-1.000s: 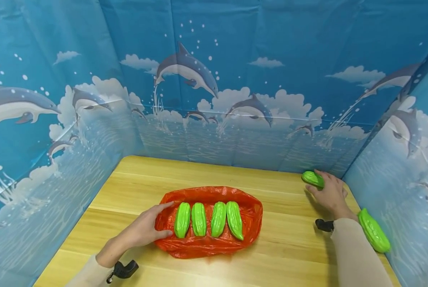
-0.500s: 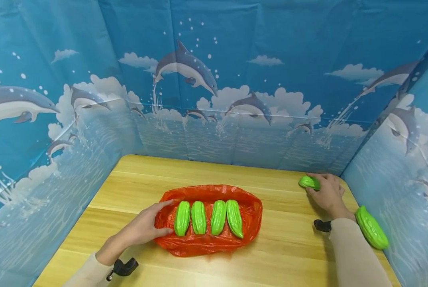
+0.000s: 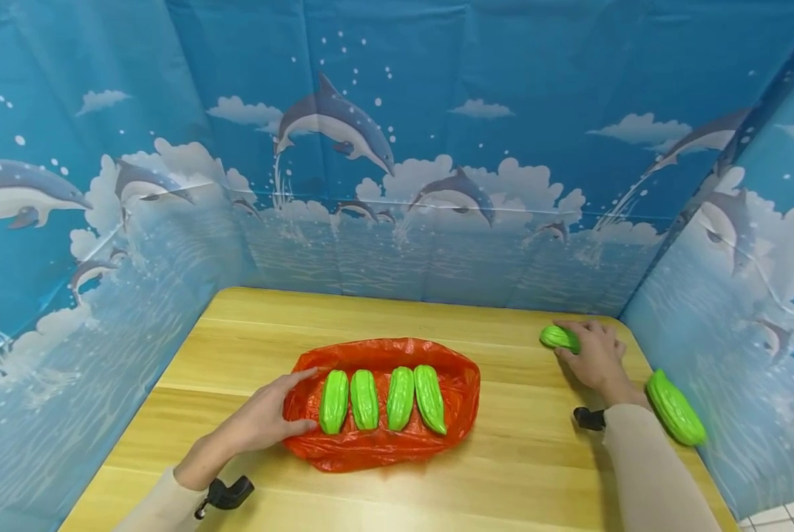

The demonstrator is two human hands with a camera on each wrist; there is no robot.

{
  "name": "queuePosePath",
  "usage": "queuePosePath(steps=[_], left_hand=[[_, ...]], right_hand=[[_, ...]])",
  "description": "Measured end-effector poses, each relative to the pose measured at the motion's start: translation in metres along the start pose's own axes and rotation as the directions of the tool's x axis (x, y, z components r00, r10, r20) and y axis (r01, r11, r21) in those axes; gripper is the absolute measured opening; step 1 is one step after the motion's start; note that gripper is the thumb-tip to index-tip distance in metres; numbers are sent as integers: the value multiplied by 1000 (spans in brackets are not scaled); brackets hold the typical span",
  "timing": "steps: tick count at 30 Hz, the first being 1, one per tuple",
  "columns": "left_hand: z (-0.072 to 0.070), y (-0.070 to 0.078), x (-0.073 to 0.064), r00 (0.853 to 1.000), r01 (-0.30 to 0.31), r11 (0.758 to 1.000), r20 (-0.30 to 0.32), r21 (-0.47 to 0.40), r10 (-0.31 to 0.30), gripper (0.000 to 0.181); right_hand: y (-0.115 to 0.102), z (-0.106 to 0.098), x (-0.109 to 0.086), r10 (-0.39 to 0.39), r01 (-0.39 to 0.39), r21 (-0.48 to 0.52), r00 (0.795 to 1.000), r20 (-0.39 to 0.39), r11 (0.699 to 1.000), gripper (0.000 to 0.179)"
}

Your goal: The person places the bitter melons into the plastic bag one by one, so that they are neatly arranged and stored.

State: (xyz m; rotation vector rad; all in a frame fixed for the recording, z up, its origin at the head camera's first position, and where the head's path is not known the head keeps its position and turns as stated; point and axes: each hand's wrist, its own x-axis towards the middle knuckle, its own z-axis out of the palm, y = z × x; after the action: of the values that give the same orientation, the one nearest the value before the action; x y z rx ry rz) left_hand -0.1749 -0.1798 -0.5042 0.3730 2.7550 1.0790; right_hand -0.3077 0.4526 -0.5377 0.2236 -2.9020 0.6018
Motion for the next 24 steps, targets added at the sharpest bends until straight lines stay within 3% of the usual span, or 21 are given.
queuePosePath(steps=[13,24], left_hand=[[-1,2,0,1000,1,1000,11,-3,-1,93],[-1,3,-2,1000,-8,1000,8,-5,8,93]], right_hand=[[-14,-4,-19,24,-24,-15,999,24,1000,60],[-29,-10,-33,-3,3,2,1000,-21,1000,62]])
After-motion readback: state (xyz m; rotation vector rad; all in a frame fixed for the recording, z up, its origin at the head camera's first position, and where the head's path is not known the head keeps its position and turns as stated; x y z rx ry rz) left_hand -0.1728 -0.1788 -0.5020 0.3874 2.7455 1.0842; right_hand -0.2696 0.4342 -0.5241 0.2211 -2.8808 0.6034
